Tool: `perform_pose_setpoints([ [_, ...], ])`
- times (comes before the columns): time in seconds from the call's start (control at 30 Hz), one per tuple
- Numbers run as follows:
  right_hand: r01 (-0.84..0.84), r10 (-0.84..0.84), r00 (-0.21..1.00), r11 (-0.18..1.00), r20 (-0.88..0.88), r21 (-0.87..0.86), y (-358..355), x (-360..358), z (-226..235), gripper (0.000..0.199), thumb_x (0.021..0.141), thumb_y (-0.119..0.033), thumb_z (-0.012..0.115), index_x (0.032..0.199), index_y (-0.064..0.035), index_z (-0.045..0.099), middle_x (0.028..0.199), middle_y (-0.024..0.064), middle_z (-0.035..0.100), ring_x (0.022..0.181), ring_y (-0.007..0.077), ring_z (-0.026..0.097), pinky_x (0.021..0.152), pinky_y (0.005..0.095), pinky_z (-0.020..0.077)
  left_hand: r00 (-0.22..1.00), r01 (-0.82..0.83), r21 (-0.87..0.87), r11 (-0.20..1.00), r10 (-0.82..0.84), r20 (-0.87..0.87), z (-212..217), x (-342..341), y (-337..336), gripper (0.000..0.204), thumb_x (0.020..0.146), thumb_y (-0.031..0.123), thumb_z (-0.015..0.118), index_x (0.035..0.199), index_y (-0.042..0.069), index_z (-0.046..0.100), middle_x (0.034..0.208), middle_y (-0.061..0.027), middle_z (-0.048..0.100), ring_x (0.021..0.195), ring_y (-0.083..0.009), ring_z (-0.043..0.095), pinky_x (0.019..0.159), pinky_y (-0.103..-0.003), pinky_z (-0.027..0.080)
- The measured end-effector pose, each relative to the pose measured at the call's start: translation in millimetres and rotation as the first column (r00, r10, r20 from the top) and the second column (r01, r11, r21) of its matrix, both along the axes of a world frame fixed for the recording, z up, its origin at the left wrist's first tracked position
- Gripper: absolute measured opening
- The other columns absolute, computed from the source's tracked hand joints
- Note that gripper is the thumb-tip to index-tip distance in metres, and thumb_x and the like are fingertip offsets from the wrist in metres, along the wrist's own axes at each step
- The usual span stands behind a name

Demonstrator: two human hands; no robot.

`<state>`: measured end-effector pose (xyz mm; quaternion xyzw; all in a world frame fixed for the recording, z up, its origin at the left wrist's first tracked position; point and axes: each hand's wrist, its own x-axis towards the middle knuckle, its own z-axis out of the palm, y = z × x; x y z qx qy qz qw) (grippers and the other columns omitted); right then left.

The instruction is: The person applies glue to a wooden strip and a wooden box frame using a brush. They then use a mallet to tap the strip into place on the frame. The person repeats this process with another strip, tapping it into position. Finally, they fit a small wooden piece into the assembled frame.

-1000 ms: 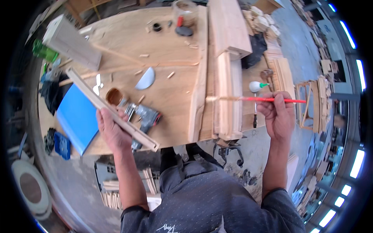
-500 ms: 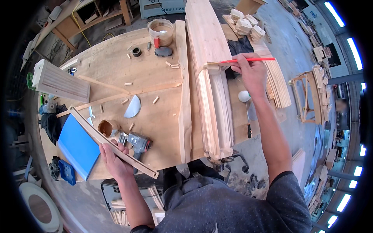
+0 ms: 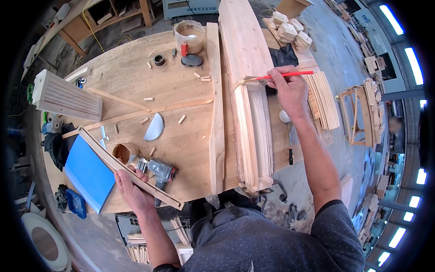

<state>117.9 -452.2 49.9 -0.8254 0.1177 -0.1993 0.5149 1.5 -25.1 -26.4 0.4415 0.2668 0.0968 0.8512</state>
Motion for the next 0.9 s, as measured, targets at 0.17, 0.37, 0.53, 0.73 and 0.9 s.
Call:
perform_pose_setpoints([
  [0.17,-0.023,0.025,0.999,0.999,0.046,-0.035,5.6,4.9,6.2,0.012,0.1,-0.011,0.069,0.101,0.001,0.07,0.087,0.0073,0.075,0.079,0.0103,0.072,0.071,0.0265,0.0601,1.0,0.003,-0.007,1.0,-0.003,0.008,-3.4,0.5,6.0,0.021,0.112,0.027,0.053,0.125,0.011,0.05,0.1,-0.0075,0.058,0.078,-0.0154,0.055,0.062,-0.027,0.048],
  [0.37,-0.009,-0.007,0.993,0.991,-0.117,-0.136,13.2,26.4,25.2,0.019,0.099,-0.015,0.067,0.099,0.0029,0.07,0.085,0.0089,0.075,0.074,0.0125,0.073,0.07,0.0292,0.0597,1.0,-0.021,-0.005,1.0,0.021,-0.008,-6.9,-4.6,10.1,0.019,0.112,0.026,0.052,0.123,0.01,0.05,0.1,-0.0073,0.058,0.078,-0.015,0.055,0.061,-0.026,0.048],
  [0.53,-0.08,0.028,0.978,0.965,-0.205,-0.249,-5.8,61.0,30.7,0.024,0.096,-0.019,0.065,0.095,0.0041,0.071,0.08,0.0112,0.074,0.069,0.0165,0.074,0.07,0.0299,0.06,0.999,-0.025,0.012,1.0,0.025,-0.021,-7.2,-9.1,12.1,0.018,0.113,0.026,0.052,0.12,0.009,0.05,0.101,-0.0072,0.058,0.077,-0.0142,0.055,0.061,-0.026,0.048],
  [0.73,-0.121,0.064,0.973,0.958,-0.221,-0.259,0.5,64.5,50.8,0.024,0.096,-0.019,0.065,0.095,0.0036,0.071,0.079,0.0107,0.074,0.068,0.0158,0.073,0.067,0.0296,0.0586,1.0,-0.02,0.01,1.0,0.02,0.004,-2.5,-14.8,15.0,0.018,0.112,0.026,0.052,0.118,0.009,0.05,0.101,-0.0076,0.058,0.076,-0.0144,0.055,0.06,-0.026,0.048],
  [0.9,-0.053,0.02,0.987,0.977,-0.159,-0.205,8.7,45.0,43.3,0.027,0.096,-0.024,0.071,0.095,0.0033,0.072,0.08,0.0098,0.074,0.069,0.0136,0.072,0.067,0.0287,0.0583,1.0,-0.014,0.013,1.0,0.014,0.004,-8.1,-21.6,23.9,0.019,0.112,0.026,0.052,0.119,0.009,0.05,0.101,-0.0078,0.058,0.076,-0.0144,0.055,0.06,-0.026,0.048],
])
